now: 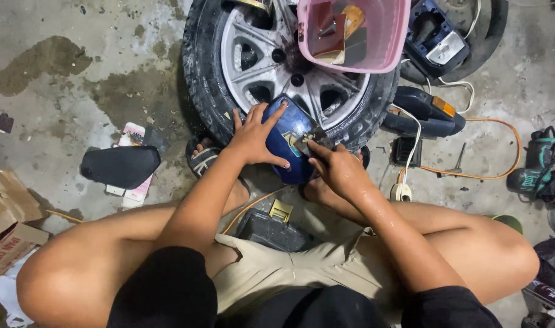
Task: The person sits on the floor and scrapes a blue plastic object resting on a car tire using a metal scraper. They repeatedly scrape the surface and occasionally dip the scraper into a pink container filled with water to clean it.
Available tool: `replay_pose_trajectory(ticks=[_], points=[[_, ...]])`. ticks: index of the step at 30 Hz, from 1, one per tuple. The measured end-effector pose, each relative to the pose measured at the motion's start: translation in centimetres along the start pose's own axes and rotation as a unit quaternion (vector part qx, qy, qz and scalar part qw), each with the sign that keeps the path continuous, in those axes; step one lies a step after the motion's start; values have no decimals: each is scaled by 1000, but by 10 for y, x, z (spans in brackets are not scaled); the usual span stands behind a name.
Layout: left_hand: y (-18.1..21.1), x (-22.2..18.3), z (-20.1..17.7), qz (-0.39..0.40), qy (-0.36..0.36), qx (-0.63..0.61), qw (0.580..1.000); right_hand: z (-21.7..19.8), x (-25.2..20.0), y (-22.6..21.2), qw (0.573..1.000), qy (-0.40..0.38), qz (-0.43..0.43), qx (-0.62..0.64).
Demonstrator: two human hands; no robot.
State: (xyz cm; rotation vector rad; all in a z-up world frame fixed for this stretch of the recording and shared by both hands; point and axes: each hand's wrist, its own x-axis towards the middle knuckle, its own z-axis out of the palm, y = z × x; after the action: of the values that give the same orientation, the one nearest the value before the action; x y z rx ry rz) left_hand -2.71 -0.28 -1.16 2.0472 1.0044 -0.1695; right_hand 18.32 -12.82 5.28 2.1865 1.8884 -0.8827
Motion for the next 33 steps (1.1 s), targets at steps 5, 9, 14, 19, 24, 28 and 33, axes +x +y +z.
replay_pose_trajectory(ticks=[5,9,14,19,24,28,33], points=[[-1,1,1,-3,2,11,1000,16,8,7,1000,4,11,17],[2,0,3,-8,-1,19,1000,12,-4,7,1000,-13,28,0],[6,-2,-2,-10,-5,19,1000,21,4,0,998,31,27,46],[10,-9,-10,-5,24,36,999,16,-7,15,991,70,4,113],[-2,-1,11,6,139,27,990,-11,-26,10,978,55,47,198],[-1,6,2,24,128,-7,991,11,-27,10,983,20,47,177],[33,1,-21,101,14,109,989,21,-23,12,981,0,93,170]])
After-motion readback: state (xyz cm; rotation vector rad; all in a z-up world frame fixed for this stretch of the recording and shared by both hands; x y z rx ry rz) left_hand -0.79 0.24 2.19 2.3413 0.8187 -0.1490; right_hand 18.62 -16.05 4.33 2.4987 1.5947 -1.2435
